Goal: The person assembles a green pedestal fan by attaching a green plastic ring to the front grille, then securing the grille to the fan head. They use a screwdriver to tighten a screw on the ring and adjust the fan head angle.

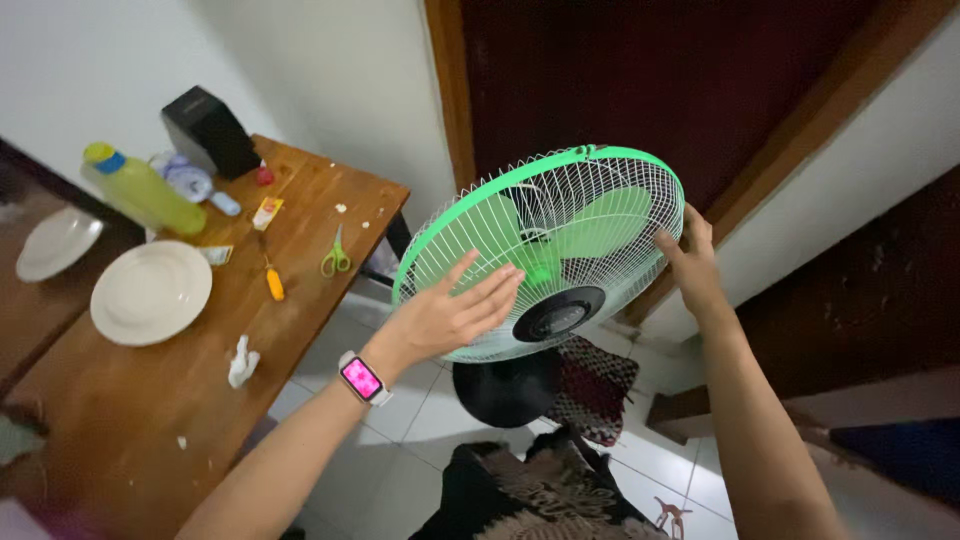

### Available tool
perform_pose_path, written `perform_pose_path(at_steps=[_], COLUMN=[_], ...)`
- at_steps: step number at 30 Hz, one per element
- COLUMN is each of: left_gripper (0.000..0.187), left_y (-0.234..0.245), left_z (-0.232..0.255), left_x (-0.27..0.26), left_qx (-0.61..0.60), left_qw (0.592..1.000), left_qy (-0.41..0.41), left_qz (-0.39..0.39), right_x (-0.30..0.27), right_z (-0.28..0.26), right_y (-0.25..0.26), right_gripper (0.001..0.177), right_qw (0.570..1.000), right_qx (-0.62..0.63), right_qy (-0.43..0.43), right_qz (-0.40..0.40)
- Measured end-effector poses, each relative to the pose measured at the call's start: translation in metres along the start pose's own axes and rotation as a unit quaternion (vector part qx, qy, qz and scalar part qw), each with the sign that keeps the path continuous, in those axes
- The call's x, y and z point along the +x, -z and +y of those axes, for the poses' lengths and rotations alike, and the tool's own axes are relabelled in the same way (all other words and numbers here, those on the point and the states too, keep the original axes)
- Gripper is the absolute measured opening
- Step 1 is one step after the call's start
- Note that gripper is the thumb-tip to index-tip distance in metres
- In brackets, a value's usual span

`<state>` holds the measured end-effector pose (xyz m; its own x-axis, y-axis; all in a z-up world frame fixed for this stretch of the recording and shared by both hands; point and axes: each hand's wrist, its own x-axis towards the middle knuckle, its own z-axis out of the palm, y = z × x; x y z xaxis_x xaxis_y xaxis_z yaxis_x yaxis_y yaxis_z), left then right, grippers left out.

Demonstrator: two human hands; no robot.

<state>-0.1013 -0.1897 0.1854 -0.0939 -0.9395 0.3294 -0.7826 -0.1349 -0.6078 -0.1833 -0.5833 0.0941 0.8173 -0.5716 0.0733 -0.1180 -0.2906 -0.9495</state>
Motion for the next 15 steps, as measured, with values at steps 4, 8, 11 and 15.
perform_pose_path(at_steps=[4,8,11,15], left_gripper=[0.035,0.054,0.08,0.116], left_y=[0.001,-0.003,-0.005,-0.01], left_z=[0.011,0.016,0.025,0.038], left_x=[-0.001,-0.005,-0.018,-0.028], left_qx=[-0.015,-0.014,-0.083,-0.14], left_qw=[1.0,0.995,0.966,0.882], left_qy=[0.018,0.094,0.244,0.443], left_qz=[-0.017,-0.039,0.023,0.08], right_x=[0.003,0.01,0.008,0.01], right_z=[0.0,-0.001,0.006,0.017], right_y=[0.005,0.012,0.019,0.026], right_gripper=[0.072,0.071,0.069,0.078], right_qw=[0.999,0.999,0.997,0.99], right_qx=[0.008,-0.027,-0.05,-0.093], right_qy=[-0.003,-0.016,0.032,0.082], right_qz=[-0.036,-0.033,-0.049,-0.065])
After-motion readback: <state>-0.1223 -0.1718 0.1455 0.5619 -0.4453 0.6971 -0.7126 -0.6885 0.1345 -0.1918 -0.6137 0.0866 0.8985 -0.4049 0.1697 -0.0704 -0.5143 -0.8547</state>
